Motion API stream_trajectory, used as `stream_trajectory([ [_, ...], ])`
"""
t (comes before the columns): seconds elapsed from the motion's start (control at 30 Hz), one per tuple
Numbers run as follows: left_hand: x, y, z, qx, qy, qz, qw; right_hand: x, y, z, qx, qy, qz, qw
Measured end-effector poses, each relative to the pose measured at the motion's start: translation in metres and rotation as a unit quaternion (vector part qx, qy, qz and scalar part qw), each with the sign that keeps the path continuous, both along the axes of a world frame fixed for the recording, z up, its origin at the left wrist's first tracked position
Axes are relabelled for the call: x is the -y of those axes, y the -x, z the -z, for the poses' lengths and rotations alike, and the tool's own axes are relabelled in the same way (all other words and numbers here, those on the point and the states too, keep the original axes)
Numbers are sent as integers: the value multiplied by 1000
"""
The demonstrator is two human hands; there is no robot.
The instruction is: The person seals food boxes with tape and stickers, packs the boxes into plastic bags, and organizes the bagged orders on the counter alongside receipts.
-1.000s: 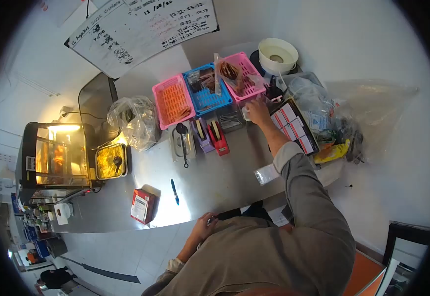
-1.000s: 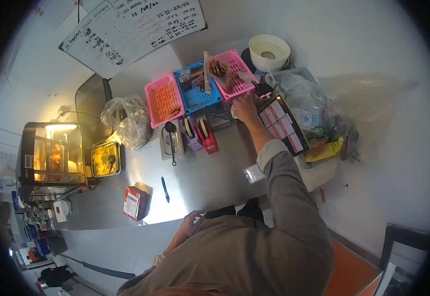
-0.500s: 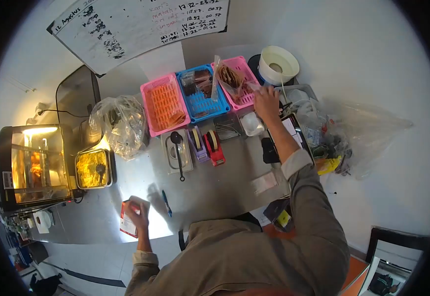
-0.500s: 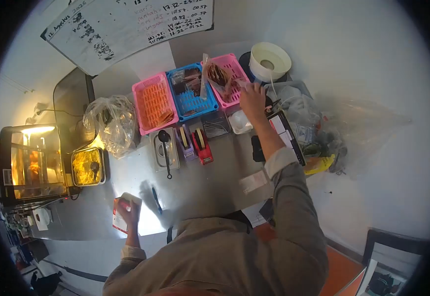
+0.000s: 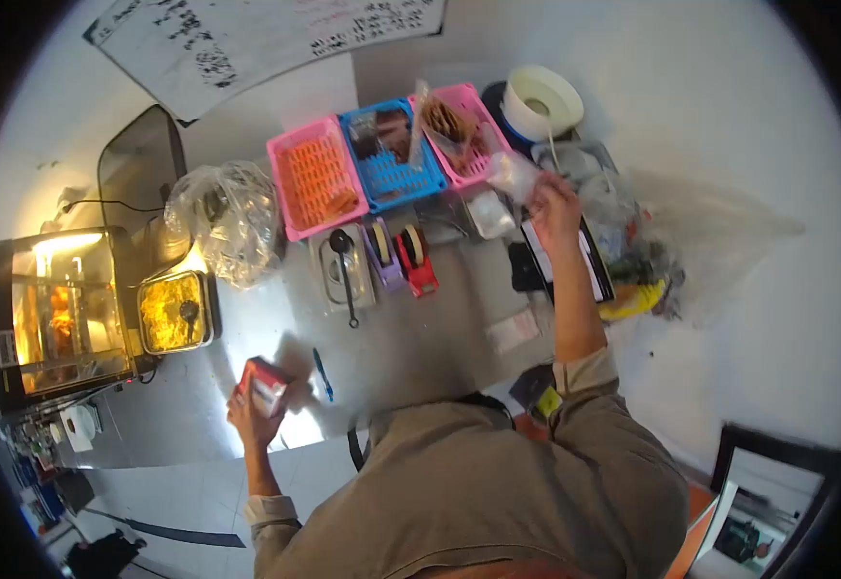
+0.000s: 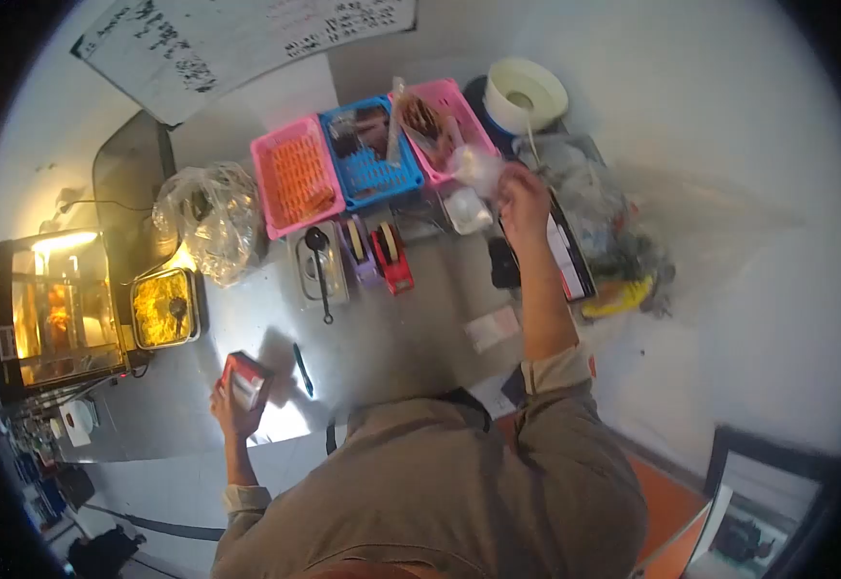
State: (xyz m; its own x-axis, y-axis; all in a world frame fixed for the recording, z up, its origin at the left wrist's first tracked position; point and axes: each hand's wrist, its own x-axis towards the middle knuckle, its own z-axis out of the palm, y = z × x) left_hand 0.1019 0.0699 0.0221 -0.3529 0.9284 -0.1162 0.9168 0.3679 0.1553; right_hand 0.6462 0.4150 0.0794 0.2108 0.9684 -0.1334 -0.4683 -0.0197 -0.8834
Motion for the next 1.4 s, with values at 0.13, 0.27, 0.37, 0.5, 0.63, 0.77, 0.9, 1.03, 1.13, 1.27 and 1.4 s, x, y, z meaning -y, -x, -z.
stream_trajectory([
  [0.13,-47,-127,-28,165,-12,210,964,147,-16,22,-240,180,18,954],
  [0.27,-84,-280,23,134,19,310,941,240,-34,69,-178,227,66,955],
  [0.37,-90,-354,48,99,20,354,930,265,-56,92,-127,201,140,961],
  [0.5,-78,-378,58,106,-25,364,925,248,-49,77,-70,155,221,960],
  [0.63,-69,-374,48,123,-52,329,935,232,-40,113,161,98,163,968],
  [0.77,-83,-367,78,185,81,263,943,231,2,120,339,-21,90,936],
  [0.9,-88,-361,67,149,22,367,918,229,14,128,603,-86,-201,767],
  [1.03,-84,-363,93,271,-184,372,869,219,32,146,668,-7,-339,663],
  [1.13,-86,-356,113,346,-28,340,874,205,34,155,641,48,-373,669],
  [1.27,-102,-363,112,126,146,351,916,245,-9,103,511,-73,-224,827],
  [1.4,-122,-368,110,50,171,378,908,297,-96,117,486,-126,127,856],
])
